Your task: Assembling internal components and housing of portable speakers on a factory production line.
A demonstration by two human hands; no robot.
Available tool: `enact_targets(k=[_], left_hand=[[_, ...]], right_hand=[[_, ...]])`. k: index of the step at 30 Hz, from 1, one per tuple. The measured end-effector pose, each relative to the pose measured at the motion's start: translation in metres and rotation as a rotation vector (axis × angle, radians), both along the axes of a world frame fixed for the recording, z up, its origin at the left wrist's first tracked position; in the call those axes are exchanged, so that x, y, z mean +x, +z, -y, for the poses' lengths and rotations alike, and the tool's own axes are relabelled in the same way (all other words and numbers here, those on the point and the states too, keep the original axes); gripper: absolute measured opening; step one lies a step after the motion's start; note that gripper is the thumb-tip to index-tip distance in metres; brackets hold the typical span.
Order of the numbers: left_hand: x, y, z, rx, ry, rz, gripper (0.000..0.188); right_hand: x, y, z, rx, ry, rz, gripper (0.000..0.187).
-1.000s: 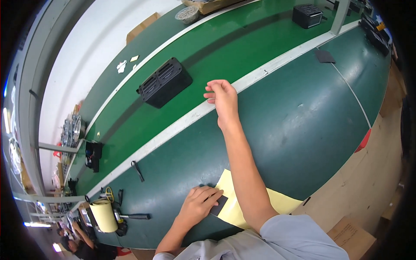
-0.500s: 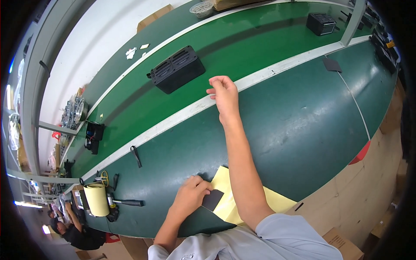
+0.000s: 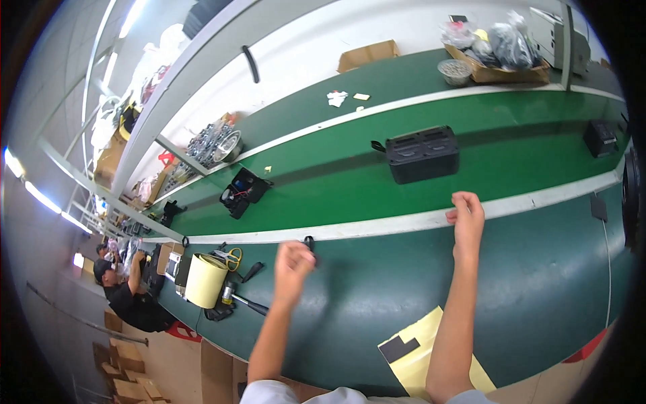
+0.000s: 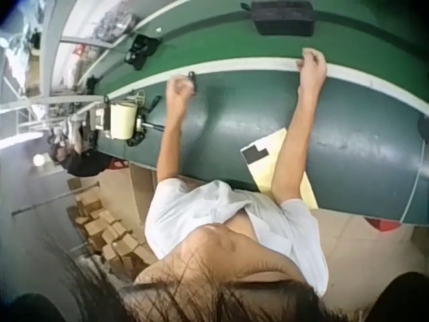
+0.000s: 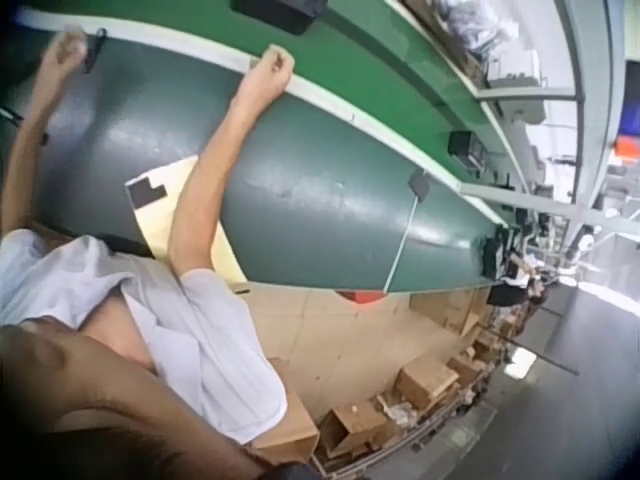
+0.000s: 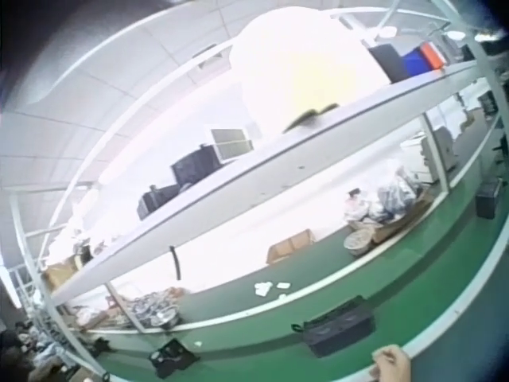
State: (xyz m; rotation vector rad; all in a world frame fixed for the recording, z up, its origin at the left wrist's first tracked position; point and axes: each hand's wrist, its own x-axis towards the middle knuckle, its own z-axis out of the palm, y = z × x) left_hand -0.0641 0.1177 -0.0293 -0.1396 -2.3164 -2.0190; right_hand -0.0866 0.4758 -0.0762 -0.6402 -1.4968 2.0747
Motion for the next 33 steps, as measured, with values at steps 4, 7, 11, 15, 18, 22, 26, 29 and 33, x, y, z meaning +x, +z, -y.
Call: enact_targets(k=[4,7,11,15,18,22,26,29,33], left_hand=[[-0.112,0.028,0.106,-0.09,0.32,-0.065,0.038],[-0.186,0.037,0.207,-0.053,0.57,-0.037,0.035],[-0.249,0.039,0.318,-0.077,0.766,0.069,0.022],[-0.291,0.017,0.328,-0.132,0.809,0.12,0.015],[-0.309,0.004,0.354,-0.154,0.883,0.032,0.019],[-0.333,-0.022,0.365,-0.335,1.023,-0.119,0.024],[-0.351,-0.031,0.371,-0.676,1.064,-0.182,0.031],[-0.361,-0.033,0.371,-0.902,1.032,-0.224,0.035],[-0.38,-0.042,0.369,-1.049,0.967,-0.255,0.044]], right_hand=[[0.001,0.003,0.003,0.078,0.025,0.025,0.015],[-0.008,-0.001,0.007,0.106,0.055,0.037,0.014],[-0.023,-0.019,0.023,0.12,0.129,0.071,0.011],[-0.021,-0.028,0.027,0.624,-0.024,0.174,0.009],[-0.021,-0.027,0.033,0.687,-0.047,0.159,0.008],[-0.023,-0.027,0.038,0.844,-0.041,0.174,0.006],[-0.023,-0.031,0.041,0.938,-0.048,0.178,0.009],[-0.023,-0.034,0.04,0.968,-0.044,0.161,0.012],[-0.02,-0.03,0.035,0.926,-0.06,0.185,0.013]])
